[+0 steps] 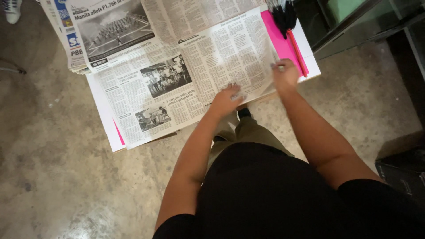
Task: Cleaning a stack of newspapers using a colorful feather duster.
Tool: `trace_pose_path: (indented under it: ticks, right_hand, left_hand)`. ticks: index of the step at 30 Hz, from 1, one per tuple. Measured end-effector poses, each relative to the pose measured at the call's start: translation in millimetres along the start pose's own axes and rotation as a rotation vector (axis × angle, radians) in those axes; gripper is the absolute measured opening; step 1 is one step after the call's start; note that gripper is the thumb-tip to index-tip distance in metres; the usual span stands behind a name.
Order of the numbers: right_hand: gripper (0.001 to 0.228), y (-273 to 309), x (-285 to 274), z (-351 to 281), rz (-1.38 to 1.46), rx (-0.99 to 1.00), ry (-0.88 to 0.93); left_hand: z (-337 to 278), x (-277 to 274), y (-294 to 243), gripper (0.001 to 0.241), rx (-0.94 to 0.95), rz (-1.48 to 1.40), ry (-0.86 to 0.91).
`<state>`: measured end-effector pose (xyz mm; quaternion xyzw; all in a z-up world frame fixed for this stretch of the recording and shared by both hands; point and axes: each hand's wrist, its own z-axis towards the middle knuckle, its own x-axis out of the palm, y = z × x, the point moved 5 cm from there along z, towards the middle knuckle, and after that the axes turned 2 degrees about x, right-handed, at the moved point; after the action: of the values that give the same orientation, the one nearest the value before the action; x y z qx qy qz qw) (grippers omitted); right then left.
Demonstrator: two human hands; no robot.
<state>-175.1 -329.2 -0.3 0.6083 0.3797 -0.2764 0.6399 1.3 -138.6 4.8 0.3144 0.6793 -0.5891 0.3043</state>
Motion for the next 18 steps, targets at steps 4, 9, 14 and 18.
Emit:
trace_pose_path:
  ticks: [4,9,14,18]
  right_hand:
    - [0.019,99.9,6.0,-52.6,0.707,-0.522,0.115]
    - [0.024,190.3,-13.2,-127.1,0.405,-0.818,0.392]
    - [0.032,220.1,-32.6,-163.5,0.642,-0.947,0.688]
    - [0.034,165.7,4.8,-135.2,0.638,-0.873,0.493]
  left_hand:
    - [12.7,-15.8,19.8,0.090,-0.436,-1.100,-0.113]
    - [3.3,-131.4,14.2,0.093,-0.512,-1.254,-0.482]
    - [-45.4,-213.6,33.9,0.011,-0.363,-0.238,-0.907]
    - [-116.3,-234.3,96.5,0.019,-0.448,-0.188,-0.937]
